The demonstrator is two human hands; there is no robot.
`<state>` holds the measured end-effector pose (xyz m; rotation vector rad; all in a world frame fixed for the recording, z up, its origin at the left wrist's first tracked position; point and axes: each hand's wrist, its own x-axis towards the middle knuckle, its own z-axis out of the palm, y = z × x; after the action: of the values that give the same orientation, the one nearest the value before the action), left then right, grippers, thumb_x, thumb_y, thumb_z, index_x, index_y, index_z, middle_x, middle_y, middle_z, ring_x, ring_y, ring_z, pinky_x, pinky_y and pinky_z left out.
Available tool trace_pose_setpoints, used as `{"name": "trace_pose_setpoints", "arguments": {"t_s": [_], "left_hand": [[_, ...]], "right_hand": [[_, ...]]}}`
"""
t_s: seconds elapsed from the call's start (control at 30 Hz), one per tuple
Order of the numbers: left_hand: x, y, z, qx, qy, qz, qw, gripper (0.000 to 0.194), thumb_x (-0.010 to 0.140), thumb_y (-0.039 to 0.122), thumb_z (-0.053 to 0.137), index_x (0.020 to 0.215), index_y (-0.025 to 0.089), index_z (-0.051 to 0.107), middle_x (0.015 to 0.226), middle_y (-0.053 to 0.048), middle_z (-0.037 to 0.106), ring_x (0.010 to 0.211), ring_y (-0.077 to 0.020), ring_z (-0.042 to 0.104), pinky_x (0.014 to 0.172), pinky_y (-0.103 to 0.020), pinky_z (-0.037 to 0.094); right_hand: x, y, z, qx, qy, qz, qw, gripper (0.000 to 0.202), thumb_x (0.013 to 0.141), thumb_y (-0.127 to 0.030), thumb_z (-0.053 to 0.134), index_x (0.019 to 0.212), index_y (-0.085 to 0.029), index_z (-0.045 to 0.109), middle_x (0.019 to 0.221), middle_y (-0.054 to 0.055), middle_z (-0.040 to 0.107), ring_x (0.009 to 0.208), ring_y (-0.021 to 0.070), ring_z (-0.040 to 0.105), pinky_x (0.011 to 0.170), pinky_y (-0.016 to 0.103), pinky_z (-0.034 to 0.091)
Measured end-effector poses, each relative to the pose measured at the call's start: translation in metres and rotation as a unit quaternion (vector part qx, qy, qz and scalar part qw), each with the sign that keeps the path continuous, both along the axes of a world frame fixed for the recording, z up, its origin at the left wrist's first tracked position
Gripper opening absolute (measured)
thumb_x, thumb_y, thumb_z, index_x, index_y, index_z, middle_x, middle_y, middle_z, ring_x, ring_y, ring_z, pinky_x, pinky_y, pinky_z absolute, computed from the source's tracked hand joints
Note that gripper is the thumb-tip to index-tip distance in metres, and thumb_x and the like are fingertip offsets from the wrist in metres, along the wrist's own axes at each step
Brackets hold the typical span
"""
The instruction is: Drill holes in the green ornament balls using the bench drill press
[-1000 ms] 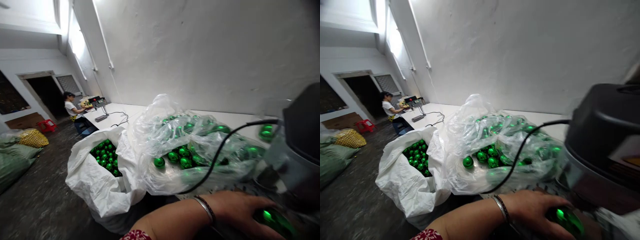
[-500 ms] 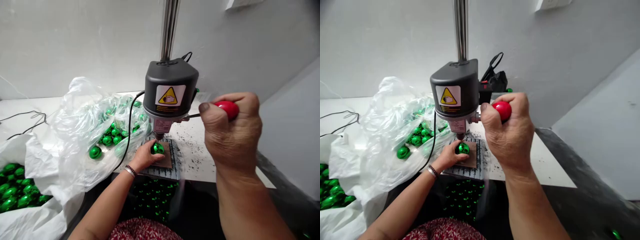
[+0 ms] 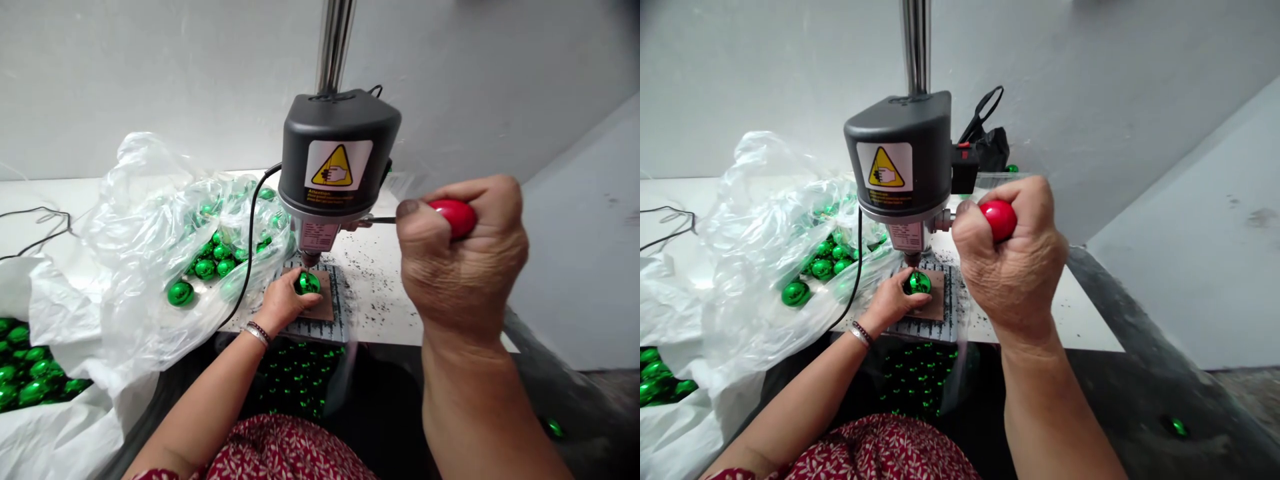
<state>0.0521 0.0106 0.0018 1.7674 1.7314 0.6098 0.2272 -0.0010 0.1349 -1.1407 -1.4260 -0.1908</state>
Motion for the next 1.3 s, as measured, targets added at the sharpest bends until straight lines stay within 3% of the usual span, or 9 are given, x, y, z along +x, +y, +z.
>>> {"name": "trace_pose_setpoints", "arguments": {"t_s": [0.43, 0.67, 0.83, 0.97, 1.17, 1.3], "left_hand": [[0.002, -0.006, -0.003, 0.017, -0.055, 0.021, 0.998, 0.044, 0.078, 0.032, 0.083, 0.119, 0.022, 0.072, 0.105, -0.003, 0.079, 0.099, -0.0246, 0.072, 0.089, -0.032, 0.054], [-0.004, -0.005, 0.0, 0.01, -0.065, -0.004, 0.998, 0.043, 0.08, 0.032, 0.08, 0.121, 0.021, 0.073, 0.109, -0.003, 0.079, 0.104, -0.0244, 0.071, 0.094, -0.032, 0.054], [-0.017, 0.007, 0.008, -0.016, -0.063, -0.067, 0.996, 0.066, 0.077, 0.03, 0.083, 0.14, 0.019, 0.066, 0.133, -0.009, 0.076, 0.122, -0.0283, 0.068, 0.11, -0.039, 0.05], [-0.026, 0.021, 0.017, -0.076, -0.063, -0.133, 0.986, 0.078, 0.075, 0.033, 0.083, 0.148, 0.015, 0.062, 0.134, -0.008, 0.076, 0.124, -0.0283, 0.069, 0.112, -0.038, 0.049], [-0.028, 0.025, 0.019, -0.083, -0.082, -0.115, 0.986, 0.08, 0.068, 0.037, 0.087, 0.143, 0.02, 0.067, 0.123, -0.003, 0.08, 0.116, -0.0273, 0.072, 0.105, -0.036, 0.053], [-0.028, 0.024, 0.017, -0.094, -0.096, -0.117, 0.984, 0.085, 0.066, 0.036, 0.088, 0.146, 0.018, 0.064, 0.131, -0.005, 0.077, 0.122, -0.0279, 0.07, 0.11, -0.036, 0.051]], "right_hand": [[-0.002, -0.01, -0.009, -0.011, -0.01, -0.011, 1.0, 0.017, 0.091, -0.033, 0.057, 0.085, -0.021, 0.047, 0.071, -0.005, 0.05, 0.058, 0.0041, 0.041, 0.059, 0.021, 0.04], [-0.003, -0.009, -0.01, -0.006, -0.013, -0.005, 1.0, 0.018, 0.093, -0.031, 0.057, 0.083, -0.02, 0.047, 0.07, -0.003, 0.05, 0.058, 0.0043, 0.042, 0.061, 0.021, 0.041], [-0.003, -0.011, -0.008, -0.012, 0.0, 0.006, 1.0, 0.018, 0.093, -0.032, 0.055, 0.084, -0.021, 0.045, 0.072, -0.003, 0.05, 0.06, 0.0048, 0.042, 0.06, 0.02, 0.042], [-0.002, -0.011, -0.008, -0.034, 0.012, 0.015, 0.999, 0.017, 0.093, -0.033, 0.055, 0.085, -0.021, 0.045, 0.072, -0.003, 0.049, 0.06, 0.0044, 0.041, 0.06, 0.019, 0.042], [-0.001, -0.011, -0.007, -0.021, -0.002, 0.015, 1.0, 0.017, 0.093, -0.035, 0.056, 0.086, -0.02, 0.048, 0.071, -0.003, 0.051, 0.062, 0.0043, 0.043, 0.062, 0.019, 0.042], [-0.001, -0.012, -0.006, -0.025, -0.013, 0.007, 1.0, 0.016, 0.093, -0.032, 0.055, 0.086, -0.02, 0.048, 0.072, -0.003, 0.05, 0.062, 0.0038, 0.042, 0.064, 0.02, 0.041]]}}
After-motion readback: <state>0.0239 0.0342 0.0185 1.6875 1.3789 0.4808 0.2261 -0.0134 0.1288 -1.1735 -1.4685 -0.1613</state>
